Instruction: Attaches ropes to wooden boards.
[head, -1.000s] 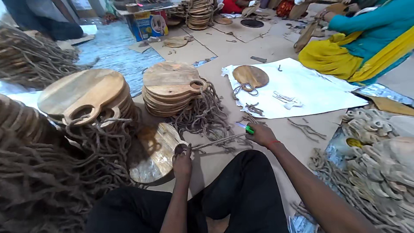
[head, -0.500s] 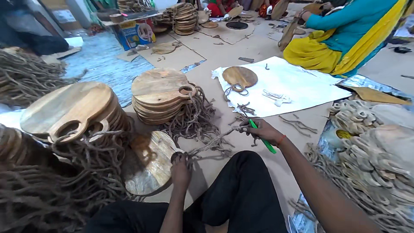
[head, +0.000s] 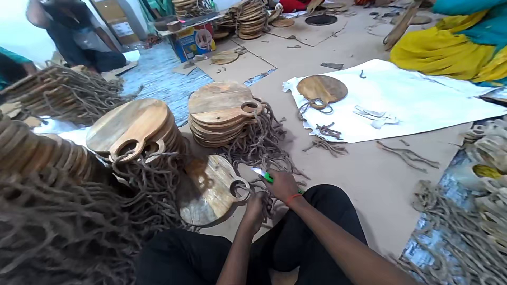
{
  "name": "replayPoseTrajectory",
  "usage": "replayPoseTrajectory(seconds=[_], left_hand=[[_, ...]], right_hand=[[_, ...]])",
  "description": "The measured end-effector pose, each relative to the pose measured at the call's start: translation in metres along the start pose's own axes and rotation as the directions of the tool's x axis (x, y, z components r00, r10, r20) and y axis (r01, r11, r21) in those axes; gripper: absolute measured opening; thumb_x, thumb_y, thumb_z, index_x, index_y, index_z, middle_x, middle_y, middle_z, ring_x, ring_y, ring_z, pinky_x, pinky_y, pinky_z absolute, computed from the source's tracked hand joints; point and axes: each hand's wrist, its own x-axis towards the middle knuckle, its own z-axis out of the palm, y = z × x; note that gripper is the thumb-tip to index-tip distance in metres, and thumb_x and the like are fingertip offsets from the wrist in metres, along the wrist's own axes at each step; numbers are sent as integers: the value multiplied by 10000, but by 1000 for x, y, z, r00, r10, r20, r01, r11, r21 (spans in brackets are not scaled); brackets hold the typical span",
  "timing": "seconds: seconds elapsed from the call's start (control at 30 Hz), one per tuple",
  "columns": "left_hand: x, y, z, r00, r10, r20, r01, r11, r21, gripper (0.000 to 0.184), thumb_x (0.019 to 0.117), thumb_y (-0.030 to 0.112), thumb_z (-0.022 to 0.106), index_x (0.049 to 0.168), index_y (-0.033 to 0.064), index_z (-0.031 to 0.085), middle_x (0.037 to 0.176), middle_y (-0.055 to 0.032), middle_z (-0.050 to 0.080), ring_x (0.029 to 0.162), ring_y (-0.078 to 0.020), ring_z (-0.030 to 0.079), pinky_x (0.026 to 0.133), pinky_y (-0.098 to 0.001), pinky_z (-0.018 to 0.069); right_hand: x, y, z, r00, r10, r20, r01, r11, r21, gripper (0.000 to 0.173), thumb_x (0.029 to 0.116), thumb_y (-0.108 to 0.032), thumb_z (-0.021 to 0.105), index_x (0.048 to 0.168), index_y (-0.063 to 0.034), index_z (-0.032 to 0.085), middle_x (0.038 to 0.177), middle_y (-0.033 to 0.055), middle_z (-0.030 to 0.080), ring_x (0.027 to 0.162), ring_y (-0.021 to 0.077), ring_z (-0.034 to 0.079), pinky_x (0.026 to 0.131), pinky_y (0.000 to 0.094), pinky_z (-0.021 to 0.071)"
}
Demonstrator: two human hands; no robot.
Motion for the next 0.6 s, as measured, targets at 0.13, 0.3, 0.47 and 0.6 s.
replayPoseTrajectory(seconds=[0.13, 0.3, 0.47, 0.6], left_hand=[[-1, -9, -2, 984, -178, 3, 177, 982, -60, 468, 1136, 379, 293, 877, 61, 518, 576, 10, 465, 429, -82, 455, 421, -210, 433], [-15, -19, 17, 969, -227, -101, 197, 949, -246, 400, 1138, 317, 295, 880, 83, 491, 593, 4, 475, 441, -89, 469, 436, -213, 451], [-33, -19, 38, 956, -240, -169, 174, 928, -330, 443, 1142, 361, 251, 876, 82, 469, 592, -7, 484, 446, -100, 486, 440, -221, 464], [-41, -24, 37, 965, -213, -150, 165, 946, -280, 461, 1144, 368, 222, 937, 57, 492, 612, -17, 500, 472, -115, 510, 465, -236, 483]], right_hand=[[11, 1, 29, 995, 88, -35, -85, 993, 80, 403, 994, -479, 613, 916, -91, 689, 801, 129, 684, 804, 325, 690, 710, 550, 523], [13, 10, 48, 999, 46, -8, -45, 996, 72, 355, 966, -429, 659, 887, -85, 694, 752, 124, 680, 760, 324, 686, 677, 547, 510], [10, 15, 57, 994, -50, -92, 59, 994, 95, 299, 933, -353, 711, 853, -64, 697, 693, 134, 664, 691, 331, 677, 633, 550, 500], [8, 19, 63, 979, -109, -169, 131, 984, 124, 289, 913, -314, 738, 800, -52, 690, 641, 130, 640, 625, 324, 658, 586, 540, 491]])
